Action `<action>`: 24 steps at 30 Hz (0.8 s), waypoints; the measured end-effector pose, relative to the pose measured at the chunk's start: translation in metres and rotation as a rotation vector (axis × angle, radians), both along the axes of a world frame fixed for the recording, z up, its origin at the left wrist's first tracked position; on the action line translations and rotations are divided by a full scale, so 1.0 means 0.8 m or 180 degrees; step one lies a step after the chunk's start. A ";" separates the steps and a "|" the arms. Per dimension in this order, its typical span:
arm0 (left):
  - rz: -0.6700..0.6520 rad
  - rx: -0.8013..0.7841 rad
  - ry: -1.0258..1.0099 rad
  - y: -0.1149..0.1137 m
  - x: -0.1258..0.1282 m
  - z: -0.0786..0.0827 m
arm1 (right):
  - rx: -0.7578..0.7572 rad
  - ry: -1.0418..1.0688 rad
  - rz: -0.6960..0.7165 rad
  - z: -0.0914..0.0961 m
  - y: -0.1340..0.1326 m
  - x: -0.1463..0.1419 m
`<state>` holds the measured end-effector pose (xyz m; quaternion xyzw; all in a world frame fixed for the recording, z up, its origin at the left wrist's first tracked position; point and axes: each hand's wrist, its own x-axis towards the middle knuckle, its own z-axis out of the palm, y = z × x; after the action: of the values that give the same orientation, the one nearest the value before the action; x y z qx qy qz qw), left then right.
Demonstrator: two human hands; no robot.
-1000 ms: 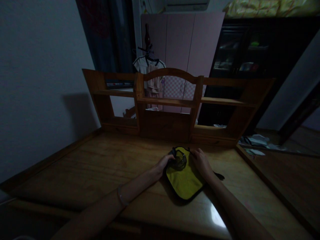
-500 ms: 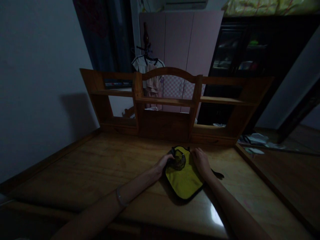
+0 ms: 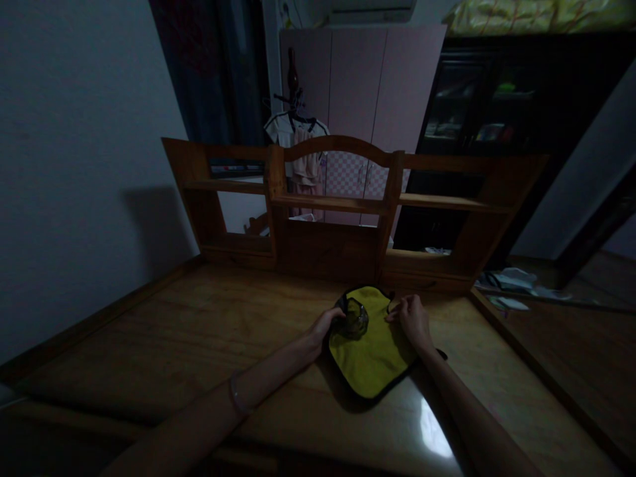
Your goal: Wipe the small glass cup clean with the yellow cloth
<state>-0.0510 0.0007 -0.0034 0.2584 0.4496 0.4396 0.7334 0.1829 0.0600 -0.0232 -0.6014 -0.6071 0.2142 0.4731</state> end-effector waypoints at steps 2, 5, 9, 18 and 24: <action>-0.0006 -0.0007 0.0005 0.001 -0.001 -0.001 | -0.0070 0.0215 -0.0034 0.001 0.001 0.000; 0.0000 -0.0015 0.0019 0.002 0.000 -0.003 | -0.0093 0.0462 -0.0077 0.000 0.001 0.000; 0.0027 -0.0009 0.0029 0.003 0.000 -0.003 | -0.0069 0.0682 -0.0083 -0.002 0.001 0.000; 0.0096 0.0032 -0.0029 0.000 -0.001 -0.003 | -0.0015 0.0833 -0.0099 0.005 -0.004 -0.003; 0.0149 0.0093 -0.0102 0.000 -0.001 -0.007 | -0.0011 0.0911 -0.0058 0.004 -0.004 -0.003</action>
<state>-0.0519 0.0004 -0.0088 0.2514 0.4372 0.4673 0.7261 0.1801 0.0565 -0.0202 -0.5710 -0.5276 0.2945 0.5557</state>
